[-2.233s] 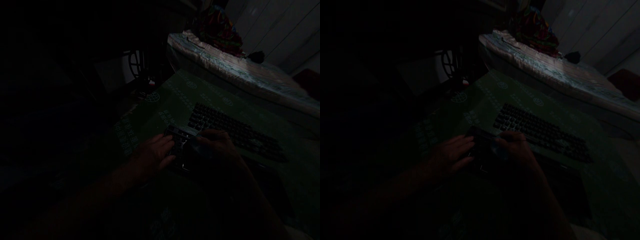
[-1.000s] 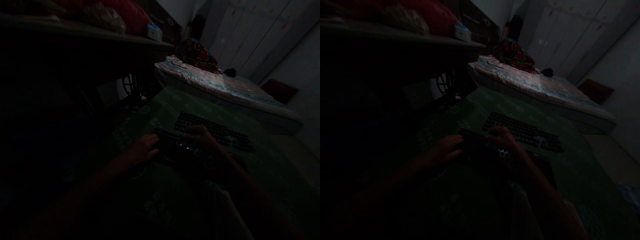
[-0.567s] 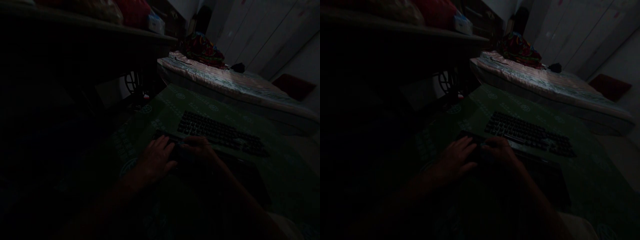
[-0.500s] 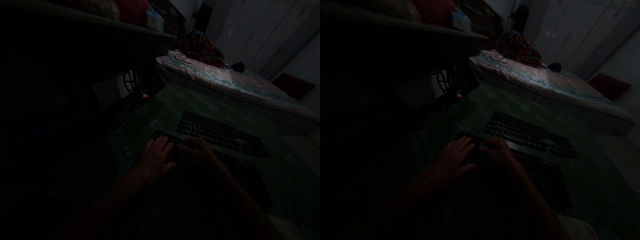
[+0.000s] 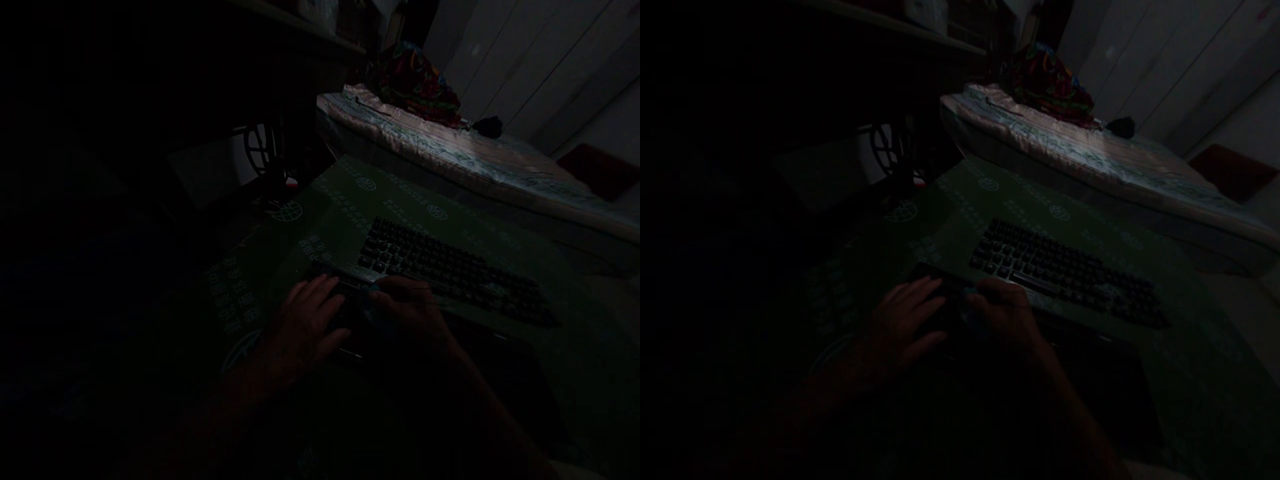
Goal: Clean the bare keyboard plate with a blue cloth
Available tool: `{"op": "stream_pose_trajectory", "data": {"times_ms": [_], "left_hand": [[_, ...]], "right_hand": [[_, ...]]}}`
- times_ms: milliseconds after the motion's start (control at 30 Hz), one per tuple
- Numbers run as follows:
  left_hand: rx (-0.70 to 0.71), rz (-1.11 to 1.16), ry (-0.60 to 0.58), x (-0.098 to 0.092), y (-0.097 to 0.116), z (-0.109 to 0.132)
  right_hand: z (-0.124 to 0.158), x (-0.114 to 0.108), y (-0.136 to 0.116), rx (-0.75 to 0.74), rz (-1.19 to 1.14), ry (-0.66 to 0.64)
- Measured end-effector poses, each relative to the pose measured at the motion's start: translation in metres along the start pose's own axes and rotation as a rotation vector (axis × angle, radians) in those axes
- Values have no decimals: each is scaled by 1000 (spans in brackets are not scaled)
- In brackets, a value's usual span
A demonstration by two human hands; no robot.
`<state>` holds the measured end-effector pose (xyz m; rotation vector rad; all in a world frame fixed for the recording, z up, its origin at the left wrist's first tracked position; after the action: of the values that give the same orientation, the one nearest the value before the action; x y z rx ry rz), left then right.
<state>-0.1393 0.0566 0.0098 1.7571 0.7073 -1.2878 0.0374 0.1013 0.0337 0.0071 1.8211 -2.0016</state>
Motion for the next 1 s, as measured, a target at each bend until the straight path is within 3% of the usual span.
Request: {"op": "stream_pose_trajectory", "data": {"times_ms": [800,1000], "left_hand": [[-6,-21,3,-4,4,-1],[7,-35,12,-3,4,-1]], "right_hand": [[1,3,7,-3,20,-54],[-3,11,7,-87,18,-11]]}}
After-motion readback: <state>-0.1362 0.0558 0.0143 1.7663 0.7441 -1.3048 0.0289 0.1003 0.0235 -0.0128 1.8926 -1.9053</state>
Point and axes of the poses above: each hand's wrist, its own z-axis away from the middle knuckle, its own x-axis out of the palm, y = z × x, the point moved 4 cm from there along -z, towards the middle knuckle, and after that the axes turned 9 degrees about -y, right-handed, at the moved point
